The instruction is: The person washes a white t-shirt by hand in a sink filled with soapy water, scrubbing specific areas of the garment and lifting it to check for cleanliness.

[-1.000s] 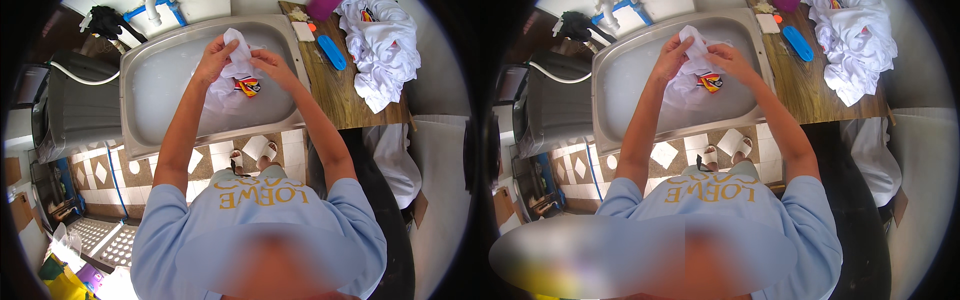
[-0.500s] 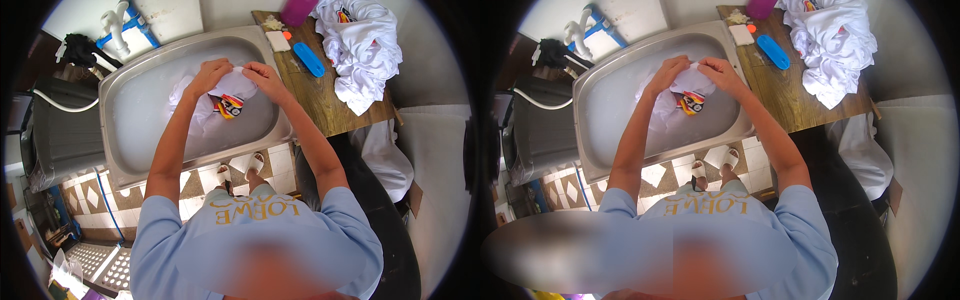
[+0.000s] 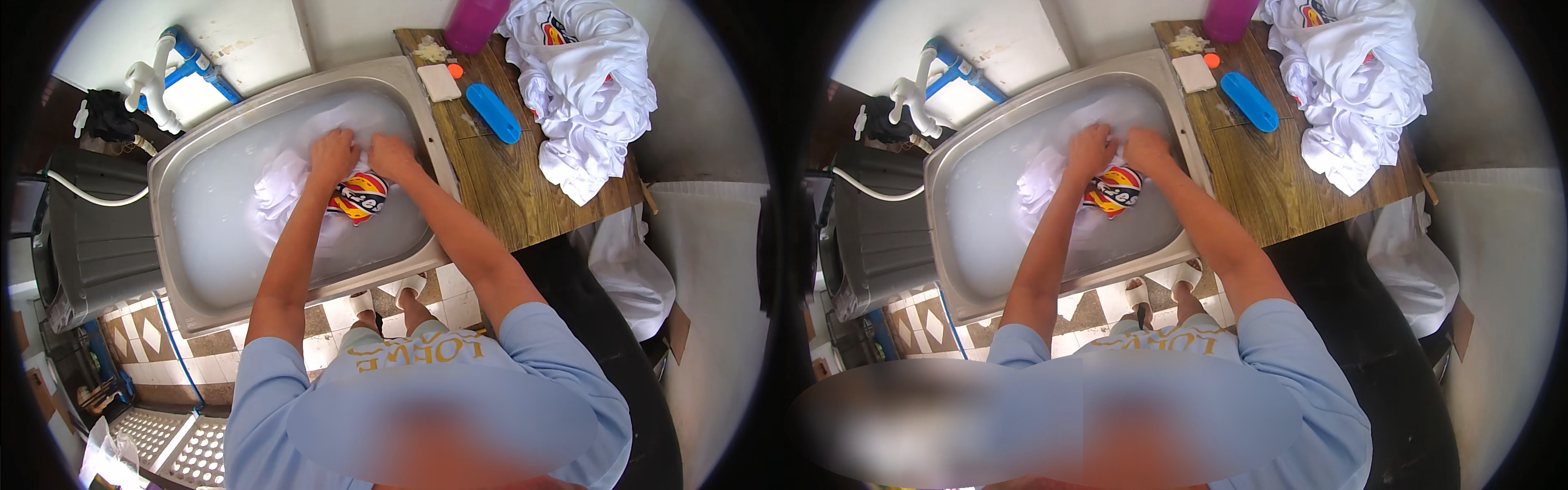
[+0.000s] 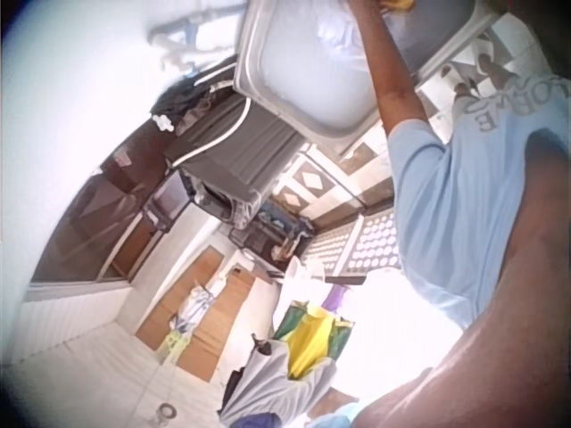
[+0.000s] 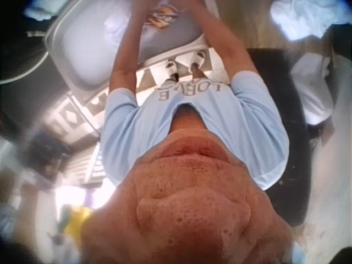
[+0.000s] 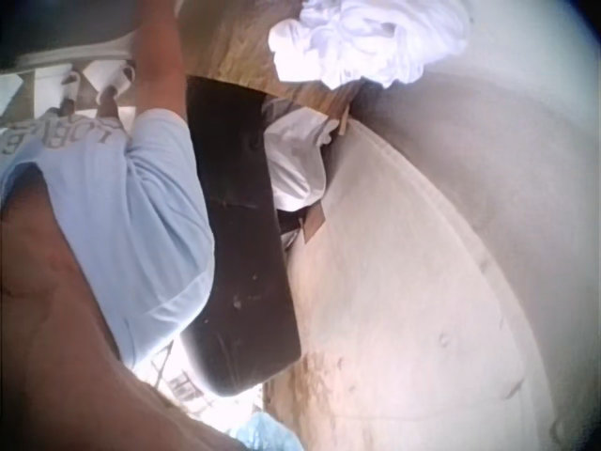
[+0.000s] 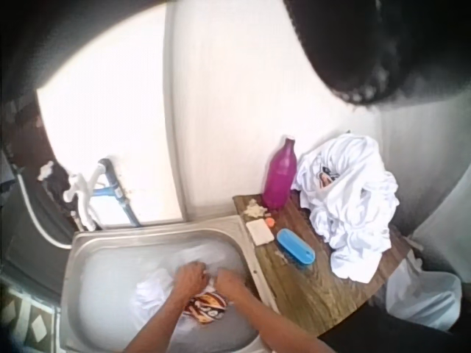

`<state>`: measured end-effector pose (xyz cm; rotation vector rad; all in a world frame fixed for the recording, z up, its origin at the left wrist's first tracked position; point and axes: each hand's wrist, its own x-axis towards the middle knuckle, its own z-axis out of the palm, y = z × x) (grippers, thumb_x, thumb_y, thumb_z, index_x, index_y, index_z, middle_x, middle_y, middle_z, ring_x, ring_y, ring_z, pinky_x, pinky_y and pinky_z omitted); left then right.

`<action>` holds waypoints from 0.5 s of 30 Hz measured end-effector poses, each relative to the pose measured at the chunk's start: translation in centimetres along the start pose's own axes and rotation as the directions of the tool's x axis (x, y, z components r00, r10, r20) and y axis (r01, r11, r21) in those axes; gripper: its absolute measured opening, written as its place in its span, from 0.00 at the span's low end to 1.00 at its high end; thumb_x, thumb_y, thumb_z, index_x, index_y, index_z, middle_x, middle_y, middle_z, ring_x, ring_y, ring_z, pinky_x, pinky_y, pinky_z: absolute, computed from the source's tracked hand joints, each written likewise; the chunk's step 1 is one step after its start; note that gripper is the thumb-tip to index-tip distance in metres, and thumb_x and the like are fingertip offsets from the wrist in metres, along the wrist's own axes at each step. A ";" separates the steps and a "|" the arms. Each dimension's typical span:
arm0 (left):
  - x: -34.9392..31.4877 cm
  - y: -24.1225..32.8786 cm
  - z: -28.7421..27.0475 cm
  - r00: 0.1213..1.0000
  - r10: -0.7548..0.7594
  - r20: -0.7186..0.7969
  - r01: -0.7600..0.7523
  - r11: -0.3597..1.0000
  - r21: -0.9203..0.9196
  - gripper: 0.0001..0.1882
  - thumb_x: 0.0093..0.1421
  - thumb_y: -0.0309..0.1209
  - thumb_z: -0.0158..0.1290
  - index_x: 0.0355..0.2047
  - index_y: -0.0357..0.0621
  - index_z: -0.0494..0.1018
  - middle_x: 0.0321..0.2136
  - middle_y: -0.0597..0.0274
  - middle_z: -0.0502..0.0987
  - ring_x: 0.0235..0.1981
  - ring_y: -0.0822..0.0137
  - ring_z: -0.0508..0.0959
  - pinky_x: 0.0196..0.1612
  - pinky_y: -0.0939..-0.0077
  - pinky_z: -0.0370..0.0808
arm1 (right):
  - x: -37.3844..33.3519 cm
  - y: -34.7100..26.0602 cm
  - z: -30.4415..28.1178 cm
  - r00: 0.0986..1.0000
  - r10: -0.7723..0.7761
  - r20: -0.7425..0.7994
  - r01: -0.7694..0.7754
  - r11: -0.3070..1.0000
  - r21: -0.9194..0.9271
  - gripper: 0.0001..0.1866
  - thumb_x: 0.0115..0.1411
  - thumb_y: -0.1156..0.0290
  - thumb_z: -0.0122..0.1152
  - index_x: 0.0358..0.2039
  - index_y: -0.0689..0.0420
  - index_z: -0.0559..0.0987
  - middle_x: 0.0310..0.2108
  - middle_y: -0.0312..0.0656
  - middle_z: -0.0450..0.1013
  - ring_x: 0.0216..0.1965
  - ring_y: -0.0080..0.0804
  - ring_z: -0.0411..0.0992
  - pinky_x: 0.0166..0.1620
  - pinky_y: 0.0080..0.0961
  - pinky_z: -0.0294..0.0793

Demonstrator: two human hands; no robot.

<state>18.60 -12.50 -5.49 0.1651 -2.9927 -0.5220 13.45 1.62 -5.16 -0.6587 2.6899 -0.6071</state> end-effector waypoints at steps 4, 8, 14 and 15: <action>-0.9 -3.7 5.2 0.970 0.141 -0.200 -0.135 0.990 0.047 0.17 0.53 0.28 0.52 0.44 0.45 0.72 0.42 0.46 0.75 0.44 0.49 0.75 0.45 0.57 0.72 | 0.7 -1.0 0.8 0.994 -0.029 0.102 0.043 0.990 -0.134 0.12 0.53 0.69 0.54 0.37 0.57 0.79 0.38 0.55 0.76 0.42 0.50 0.75 0.46 0.43 0.74; -0.7 -4.1 4.9 0.972 0.111 -0.208 -0.116 0.993 -0.015 0.14 0.53 0.27 0.54 0.41 0.42 0.73 0.38 0.48 0.77 0.40 0.54 0.76 0.44 0.63 0.72 | 1.1 -0.3 1.3 0.994 -0.088 0.061 0.095 0.988 -0.123 0.12 0.52 0.70 0.55 0.37 0.58 0.79 0.39 0.55 0.76 0.42 0.51 0.75 0.44 0.43 0.74; -0.3 -3.1 -2.8 0.982 -0.017 0.188 0.184 0.293 -0.938 0.08 0.60 0.34 0.55 0.34 0.43 0.74 0.28 0.71 0.75 0.31 0.78 0.71 0.38 0.83 0.68 | 0.7 1.6 -2.3 0.967 -0.249 -0.055 0.236 0.793 0.562 0.12 0.58 0.67 0.56 0.37 0.61 0.78 0.29 0.41 0.76 0.30 0.26 0.73 0.34 0.27 0.71; -0.4 -2.6 -3.4 0.982 0.002 0.187 0.181 0.251 -0.951 0.08 0.61 0.34 0.55 0.34 0.43 0.74 0.28 0.73 0.75 0.31 0.80 0.71 0.37 0.84 0.68 | 0.3 2.1 -2.8 0.970 -0.233 -0.070 0.208 0.643 0.737 0.13 0.58 0.66 0.57 0.34 0.63 0.78 0.27 0.40 0.75 0.29 0.25 0.71 0.34 0.25 0.69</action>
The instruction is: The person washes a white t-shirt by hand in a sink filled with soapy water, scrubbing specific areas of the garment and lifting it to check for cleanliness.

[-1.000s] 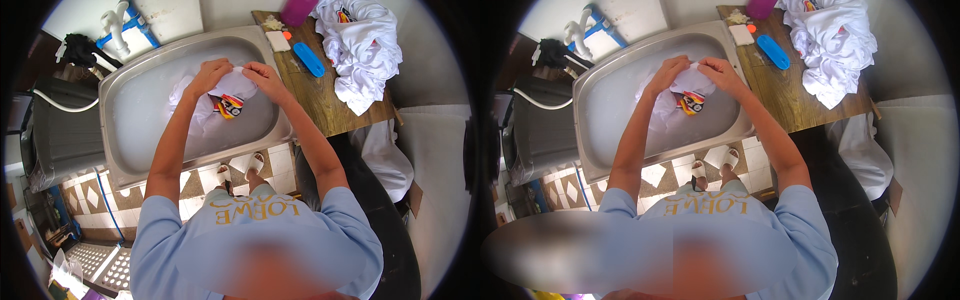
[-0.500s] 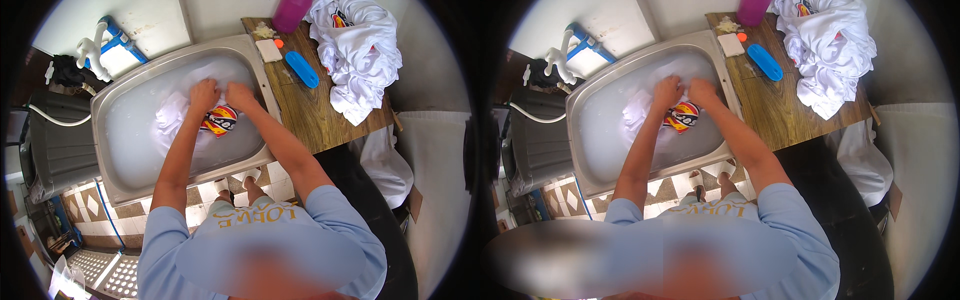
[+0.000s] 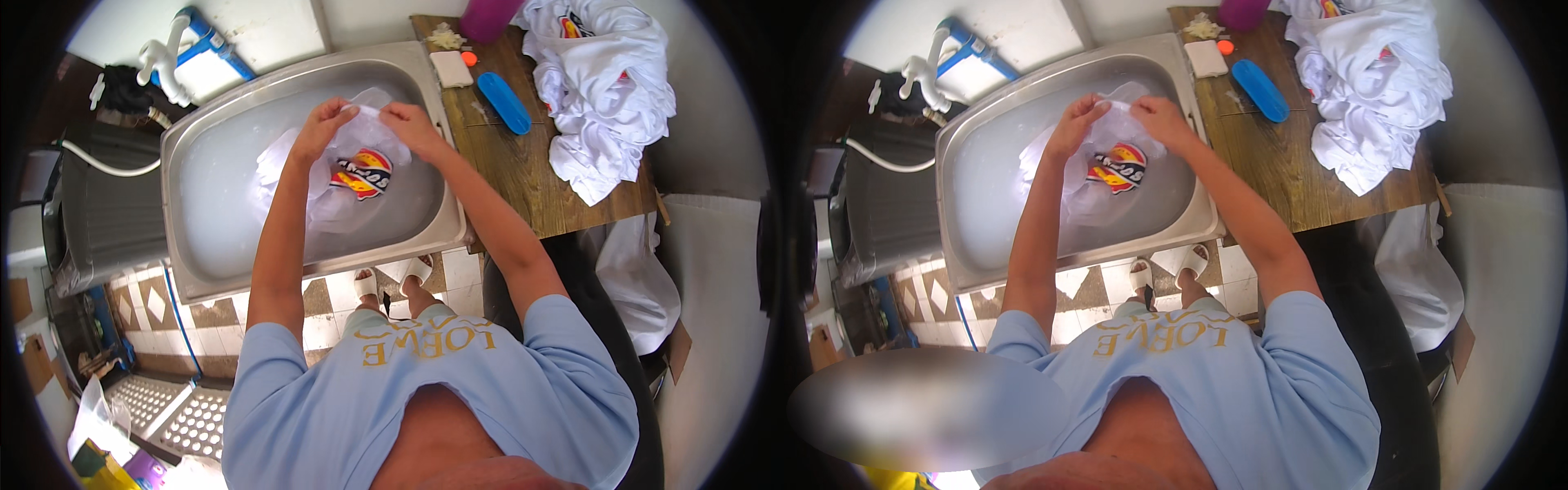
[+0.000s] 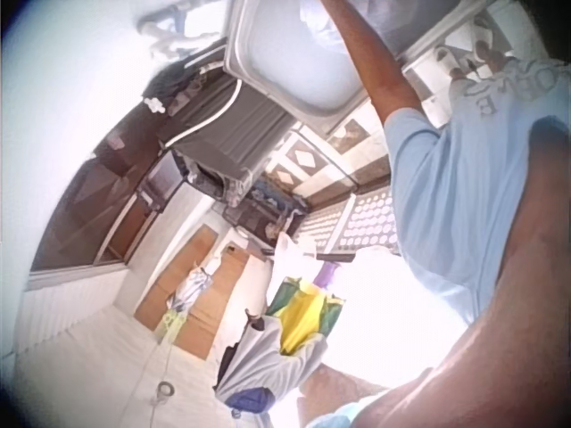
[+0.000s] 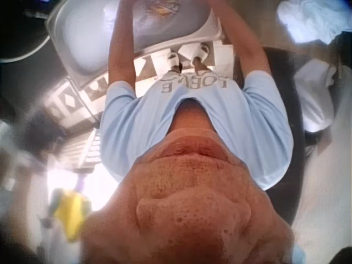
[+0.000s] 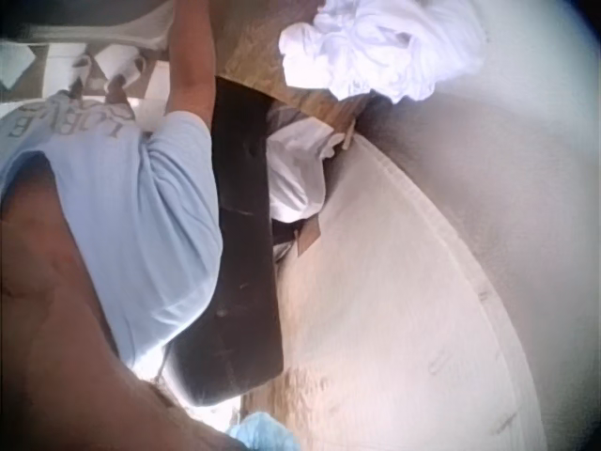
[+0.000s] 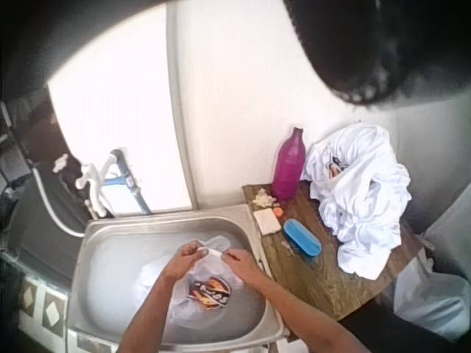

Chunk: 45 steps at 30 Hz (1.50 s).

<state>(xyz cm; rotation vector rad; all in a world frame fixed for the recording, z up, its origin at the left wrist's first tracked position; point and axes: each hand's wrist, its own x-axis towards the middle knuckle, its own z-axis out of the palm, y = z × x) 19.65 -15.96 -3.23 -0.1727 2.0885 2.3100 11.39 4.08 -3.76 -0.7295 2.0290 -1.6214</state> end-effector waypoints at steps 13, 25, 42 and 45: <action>-0.1 3.4 4.6 0.994 -0.102 -0.029 0.087 0.936 -0.341 0.07 0.59 0.29 0.57 0.37 0.41 0.78 0.31 0.67 0.79 0.32 0.76 0.76 0.36 0.83 0.73 | -1.1 -2.0 -1.5 0.995 -0.044 -0.089 0.072 0.939 0.336 0.13 0.59 0.72 0.58 0.43 0.63 0.75 0.32 0.34 0.74 0.33 0.19 0.71 0.36 0.19 0.71; 7.1 7.9 13.5 0.722 0.474 -0.504 -0.247 0.857 0.453 0.07 0.53 0.27 0.57 0.31 0.36 0.79 0.24 0.54 0.79 0.21 0.65 0.77 0.26 0.73 0.74 | -2.9 -5.5 -0.4 0.993 0.104 0.063 -0.091 0.289 0.953 0.23 0.65 0.60 0.40 0.57 0.55 0.64 0.53 0.39 0.67 0.52 0.33 0.66 0.54 0.27 0.65; 12.2 9.2 20.5 0.965 0.155 0.211 -0.174 -0.219 0.960 0.06 0.50 0.24 0.52 0.27 0.40 0.79 0.29 0.49 0.79 0.34 0.49 0.80 0.35 0.60 0.78 | -0.9 -2.9 -1.6 0.995 0.001 -0.095 0.094 -0.172 0.981 0.17 0.59 0.52 0.53 0.43 0.49 0.71 0.38 0.32 0.71 0.41 0.26 0.70 0.43 0.33 0.71; 11.7 9.7 20.1 0.956 0.119 0.267 -0.235 -0.231 0.944 0.06 0.49 0.23 0.52 0.26 0.40 0.78 0.29 0.49 0.79 0.33 0.49 0.80 0.34 0.60 0.78 | -0.7 -2.7 -1.6 0.994 -0.050 -0.098 0.090 -0.138 0.986 0.17 0.59 0.54 0.54 0.45 0.48 0.70 0.40 0.32 0.70 0.44 0.27 0.69 0.45 0.34 0.70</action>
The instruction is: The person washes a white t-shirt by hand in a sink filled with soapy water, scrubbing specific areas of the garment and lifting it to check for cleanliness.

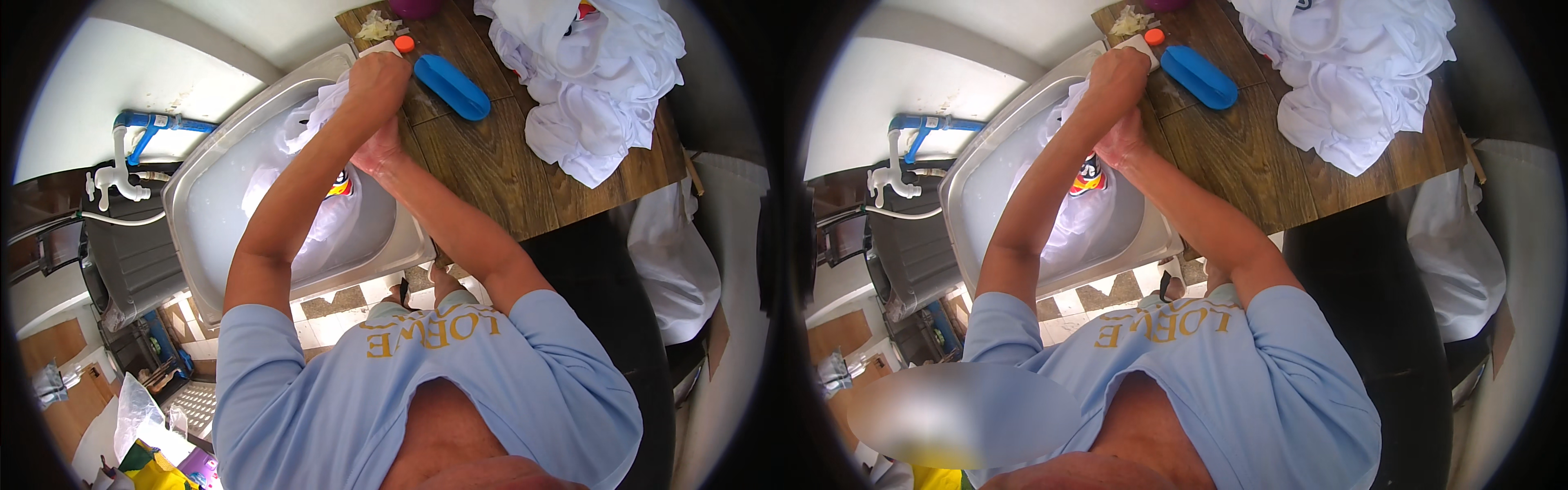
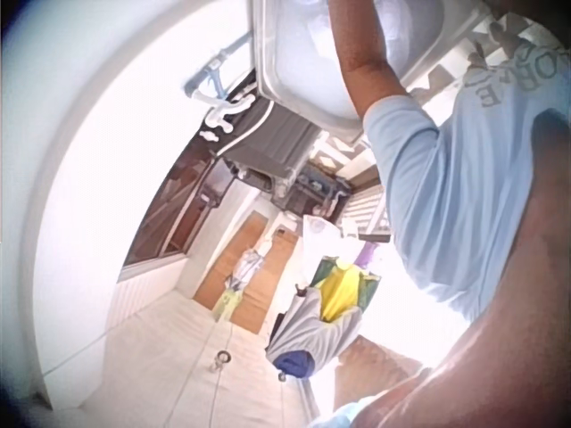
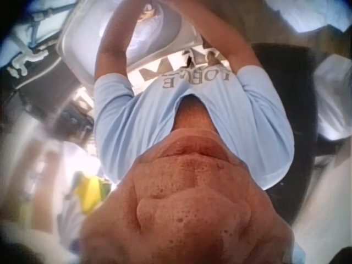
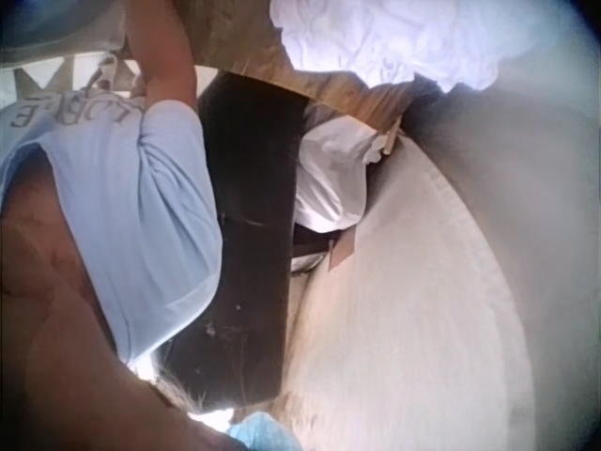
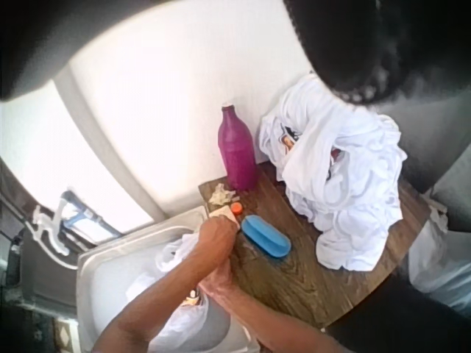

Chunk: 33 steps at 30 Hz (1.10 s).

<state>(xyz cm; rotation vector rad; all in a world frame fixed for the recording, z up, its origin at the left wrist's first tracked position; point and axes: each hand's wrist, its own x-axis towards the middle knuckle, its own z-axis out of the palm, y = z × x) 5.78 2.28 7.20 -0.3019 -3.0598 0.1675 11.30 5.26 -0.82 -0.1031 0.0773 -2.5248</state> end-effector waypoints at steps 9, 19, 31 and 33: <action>-6.1 -6.7 -4.1 0.947 0.099 0.307 0.280 0.215 -0.935 0.09 0.57 0.28 0.52 0.35 0.38 0.77 0.27 0.66 0.78 0.30 0.73 0.77 0.36 0.76 0.73 | -7.6 -3.1 6.2 0.947 0.139 -0.291 -0.262 0.857 -0.444 0.25 0.59 0.67 0.51 0.57 0.55 0.62 0.48 0.40 0.68 0.51 0.31 0.68 0.56 0.33 0.65; -4.3 -2.6 0.7 0.933 0.358 0.029 -0.081 0.289 -0.954 0.08 0.55 0.28 0.54 0.34 0.39 0.76 0.28 0.65 0.77 0.32 0.74 0.76 0.38 0.81 0.71 | -14.5 -8.2 4.5 0.947 -0.208 -0.245 -0.139 0.421 -0.896 0.12 0.61 0.63 0.58 0.37 0.59 0.73 0.27 0.30 0.73 0.29 0.17 0.71 0.34 0.21 0.71; -9.0 5.0 4.1 0.943 -0.016 -0.332 -0.122 0.912 -0.392 0.24 0.46 0.51 0.62 0.37 0.47 0.78 0.38 0.63 0.74 0.45 0.58 0.72 0.47 0.59 0.66 | -11.9 -13.1 5.0 0.835 -0.289 0.468 -0.035 -0.877 -0.479 0.15 0.55 0.59 0.62 0.33 0.59 0.76 0.21 0.45 0.73 0.24 0.42 0.72 0.29 0.36 0.70; -9.9 5.5 4.2 0.938 -0.054 -0.342 -0.101 0.903 -0.418 0.29 0.43 0.54 0.62 0.40 0.47 0.77 0.41 0.63 0.73 0.47 0.59 0.70 0.51 0.57 0.63 | -8.8 -15.2 5.3 0.666 -0.179 0.725 0.073 -0.951 -0.302 0.19 0.53 0.54 0.64 0.29 0.59 0.76 0.21 0.46 0.73 0.24 0.42 0.72 0.30 0.36 0.70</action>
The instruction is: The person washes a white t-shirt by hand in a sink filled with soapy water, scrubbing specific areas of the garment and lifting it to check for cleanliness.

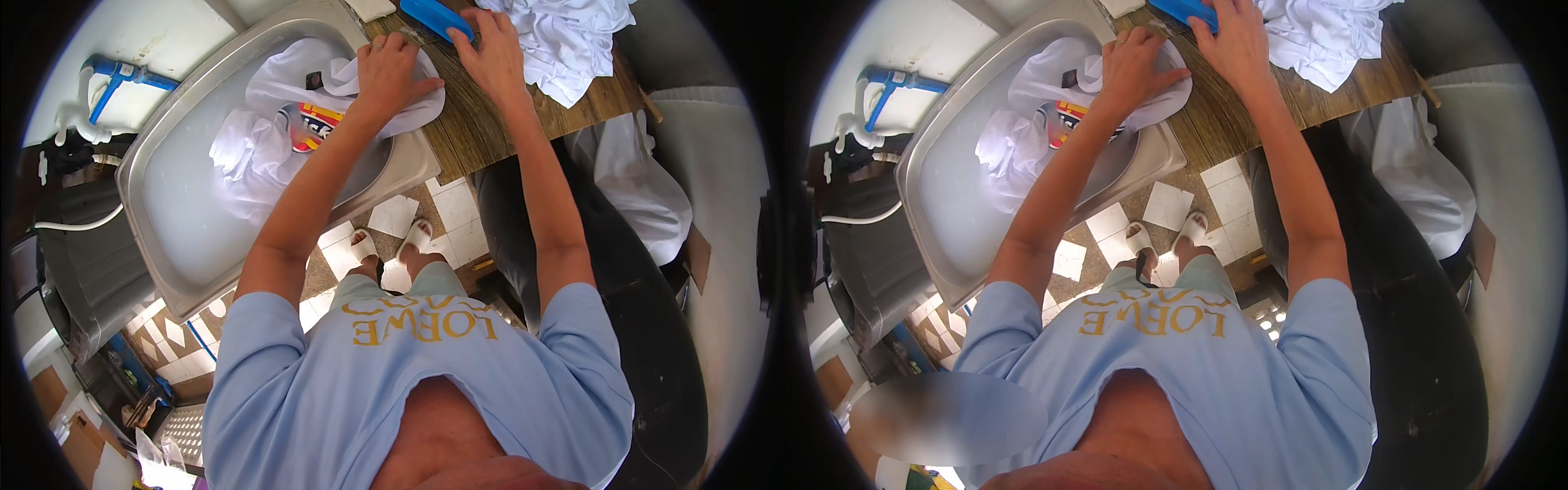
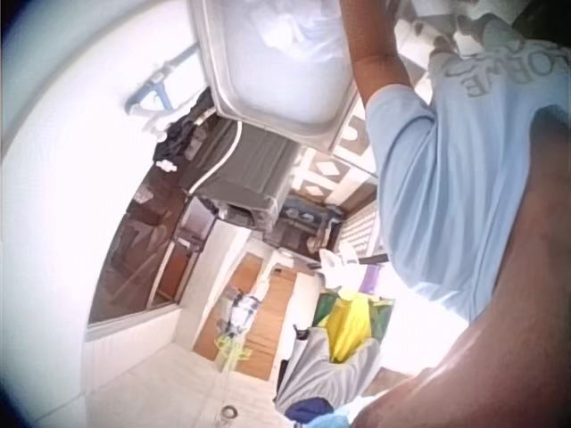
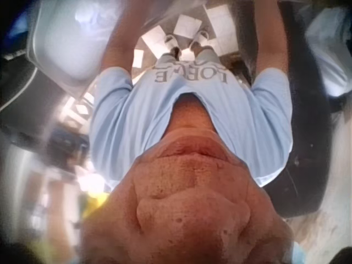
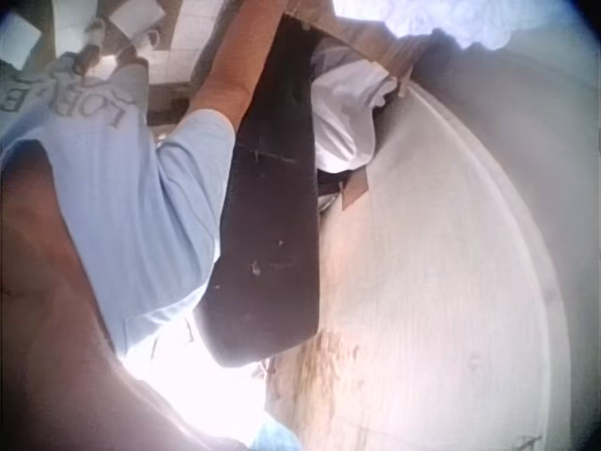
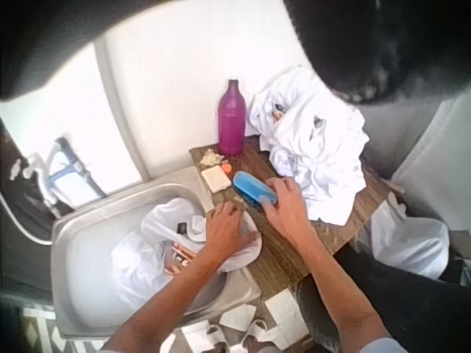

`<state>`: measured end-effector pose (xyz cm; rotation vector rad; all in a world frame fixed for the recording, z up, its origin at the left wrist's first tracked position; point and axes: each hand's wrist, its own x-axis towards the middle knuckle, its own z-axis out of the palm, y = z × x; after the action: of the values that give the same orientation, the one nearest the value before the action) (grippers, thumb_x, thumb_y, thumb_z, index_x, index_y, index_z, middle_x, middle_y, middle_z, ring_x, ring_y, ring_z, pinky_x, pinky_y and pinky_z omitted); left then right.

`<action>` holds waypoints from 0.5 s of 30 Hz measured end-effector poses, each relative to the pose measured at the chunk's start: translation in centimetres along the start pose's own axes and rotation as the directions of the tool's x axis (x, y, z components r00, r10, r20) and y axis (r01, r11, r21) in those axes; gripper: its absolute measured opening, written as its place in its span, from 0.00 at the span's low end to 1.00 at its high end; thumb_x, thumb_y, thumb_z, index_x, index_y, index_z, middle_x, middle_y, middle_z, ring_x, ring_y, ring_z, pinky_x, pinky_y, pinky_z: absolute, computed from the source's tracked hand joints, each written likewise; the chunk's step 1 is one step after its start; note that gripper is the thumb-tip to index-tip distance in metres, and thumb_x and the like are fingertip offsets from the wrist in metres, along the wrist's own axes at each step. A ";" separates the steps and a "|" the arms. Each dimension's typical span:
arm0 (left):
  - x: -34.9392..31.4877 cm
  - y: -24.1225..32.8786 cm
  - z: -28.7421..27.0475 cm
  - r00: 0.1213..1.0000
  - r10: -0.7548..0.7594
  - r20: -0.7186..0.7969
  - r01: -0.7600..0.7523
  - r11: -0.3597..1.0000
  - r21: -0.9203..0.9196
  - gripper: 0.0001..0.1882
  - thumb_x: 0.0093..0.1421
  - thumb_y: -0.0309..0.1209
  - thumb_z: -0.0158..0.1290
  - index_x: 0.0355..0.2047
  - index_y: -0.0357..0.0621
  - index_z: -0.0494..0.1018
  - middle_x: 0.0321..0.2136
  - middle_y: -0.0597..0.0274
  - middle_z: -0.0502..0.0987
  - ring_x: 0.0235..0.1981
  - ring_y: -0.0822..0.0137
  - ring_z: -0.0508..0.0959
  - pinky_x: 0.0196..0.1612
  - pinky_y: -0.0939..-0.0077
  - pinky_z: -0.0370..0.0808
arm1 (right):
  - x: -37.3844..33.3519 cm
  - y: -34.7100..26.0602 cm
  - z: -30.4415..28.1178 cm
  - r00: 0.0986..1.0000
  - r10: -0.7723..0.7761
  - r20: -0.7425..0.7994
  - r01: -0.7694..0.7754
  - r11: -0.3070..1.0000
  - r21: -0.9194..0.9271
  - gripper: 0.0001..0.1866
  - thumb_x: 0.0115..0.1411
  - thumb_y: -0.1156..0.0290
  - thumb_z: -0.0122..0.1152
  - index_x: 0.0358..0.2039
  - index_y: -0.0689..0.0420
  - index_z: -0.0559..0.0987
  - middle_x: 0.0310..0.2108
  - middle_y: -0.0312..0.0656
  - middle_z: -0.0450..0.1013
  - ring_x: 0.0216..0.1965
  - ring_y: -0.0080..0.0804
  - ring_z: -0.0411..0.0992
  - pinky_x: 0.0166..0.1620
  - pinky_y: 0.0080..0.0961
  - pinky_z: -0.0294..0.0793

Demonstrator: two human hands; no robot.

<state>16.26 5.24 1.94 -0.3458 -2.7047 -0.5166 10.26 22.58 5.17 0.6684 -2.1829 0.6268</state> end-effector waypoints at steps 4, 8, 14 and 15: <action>-1.1 0.0 0.5 0.997 -0.052 -0.051 0.049 0.998 -0.048 0.35 0.42 0.56 0.63 0.46 0.47 0.75 0.45 0.63 0.71 0.52 0.59 0.67 0.56 0.54 0.57 | 2.4 0.4 2.4 0.949 0.036 0.313 0.014 0.988 -0.156 0.17 0.54 0.62 0.62 0.39 0.60 0.75 0.38 0.51 0.74 0.36 0.52 0.74 0.39 0.42 0.73; -1.6 0.4 0.7 0.997 -0.064 -0.052 0.062 0.997 -0.042 0.38 0.42 0.57 0.62 0.49 0.47 0.73 0.48 0.64 0.70 0.55 0.59 0.65 0.57 0.52 0.54 | 2.5 1.8 4.1 0.849 0.169 0.500 -0.158 0.985 -0.064 0.19 0.52 0.55 0.60 0.31 0.60 0.73 0.29 0.56 0.74 0.32 0.57 0.74 0.37 0.46 0.72; -2.0 -0.7 1.4 0.990 -0.113 -0.087 0.111 0.994 -0.022 0.41 0.40 0.59 0.63 0.51 0.48 0.70 0.51 0.64 0.68 0.56 0.59 0.64 0.57 0.50 0.53 | 0.5 -1.6 -0.2 0.822 0.265 0.504 -0.315 0.949 0.015 0.31 0.47 0.39 0.63 0.27 0.60 0.76 0.23 0.49 0.75 0.27 0.45 0.74 0.33 0.38 0.72; -2.0 -0.7 1.4 0.989 -0.114 -0.092 0.112 0.993 -0.029 0.41 0.40 0.59 0.63 0.51 0.48 0.70 0.52 0.64 0.68 0.56 0.60 0.64 0.57 0.50 0.53 | 0.0 -2.3 -1.3 0.793 0.273 0.545 -0.319 0.948 -0.010 0.33 0.45 0.37 0.63 0.29 0.60 0.76 0.24 0.50 0.76 0.30 0.47 0.75 0.34 0.39 0.73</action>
<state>17.47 4.84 -0.30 -0.1703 -2.6401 -0.5829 12.34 21.67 6.44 0.5974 -2.8466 0.7605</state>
